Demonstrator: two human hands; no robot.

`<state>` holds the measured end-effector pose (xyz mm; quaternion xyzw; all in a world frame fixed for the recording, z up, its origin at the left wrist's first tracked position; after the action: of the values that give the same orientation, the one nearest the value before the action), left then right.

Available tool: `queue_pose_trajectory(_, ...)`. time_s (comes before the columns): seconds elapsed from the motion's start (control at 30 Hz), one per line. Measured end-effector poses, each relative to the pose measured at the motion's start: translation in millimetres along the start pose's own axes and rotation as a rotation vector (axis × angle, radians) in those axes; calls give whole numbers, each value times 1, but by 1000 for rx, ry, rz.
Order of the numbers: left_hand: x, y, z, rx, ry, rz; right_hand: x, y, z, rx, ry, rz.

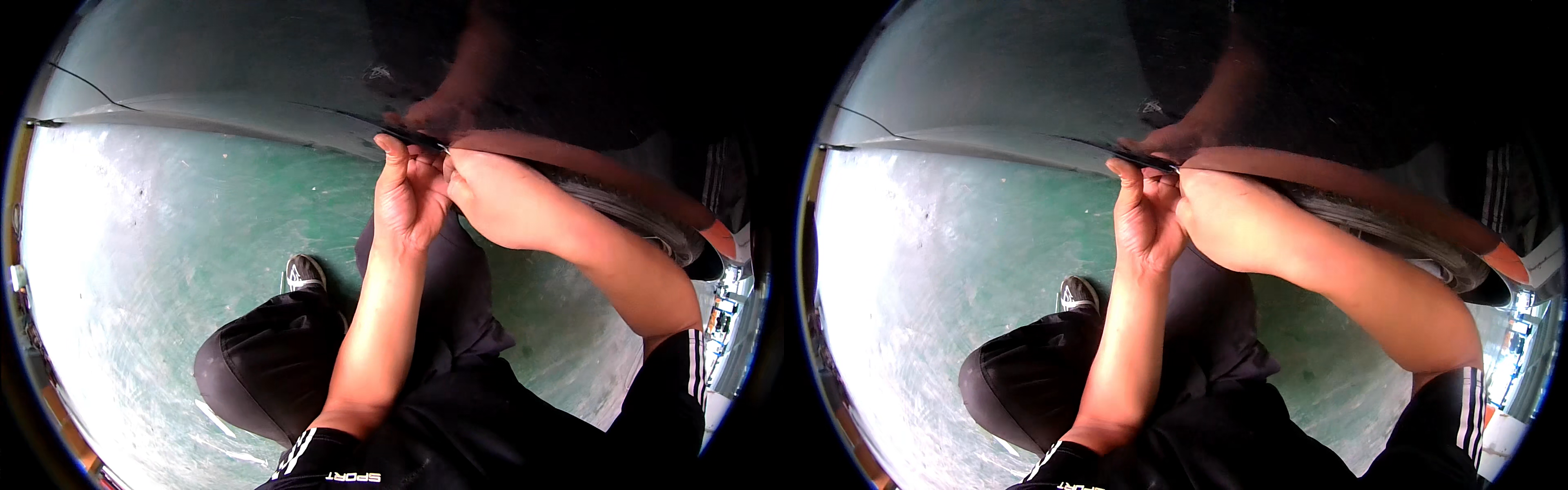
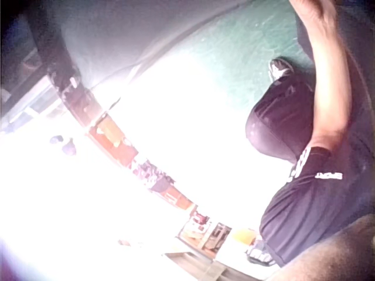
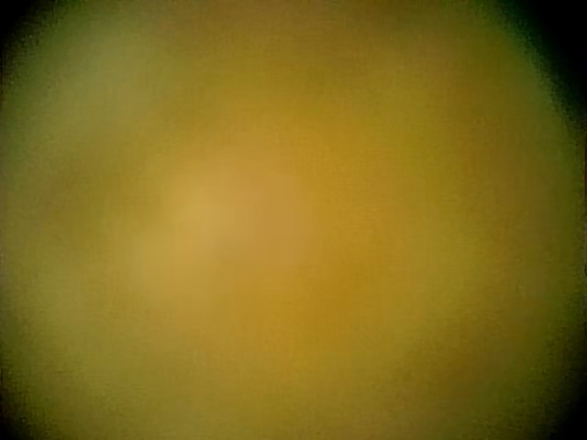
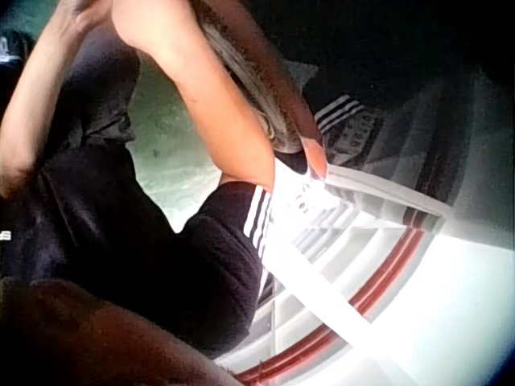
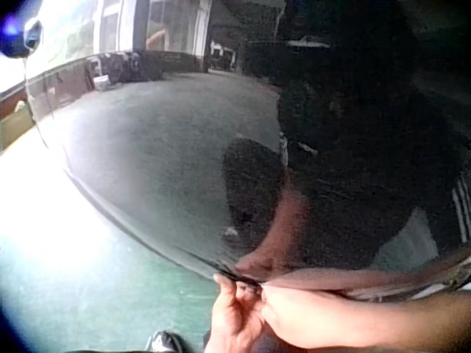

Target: The person retrieves a small tool from a drawer and walks to a black car. They kneel by the rear wheel and use the tool to scrape and smooth a scratch on the car's body panel. The person repeatedly works on the same small area, using both the tool and their fingers to rub the surface.

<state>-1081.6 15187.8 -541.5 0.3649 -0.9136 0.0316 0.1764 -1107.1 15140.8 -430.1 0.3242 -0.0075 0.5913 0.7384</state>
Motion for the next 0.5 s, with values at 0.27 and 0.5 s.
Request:
queue_pose_trajectory(0.27, -50, 20, 41, -534, -849, -56, -51, 31, -22, 35, -248, -109)
queue_pose_trajectory(0.5, -101, 32, 24, -593, -1099, -401, -35, 37, -71, -69, -390, 219)
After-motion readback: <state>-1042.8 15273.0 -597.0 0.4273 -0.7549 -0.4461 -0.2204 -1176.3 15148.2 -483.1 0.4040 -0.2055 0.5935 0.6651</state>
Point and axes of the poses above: each hand's wrist, its own y-axis away from the middle knuckle, its own z-axis out of the back of the hand, x = y × z, the point moved 8 cm from there along -y, towards the middle knuckle, and after that the axes turned 6 degrees about y, right-handed, at the moved point
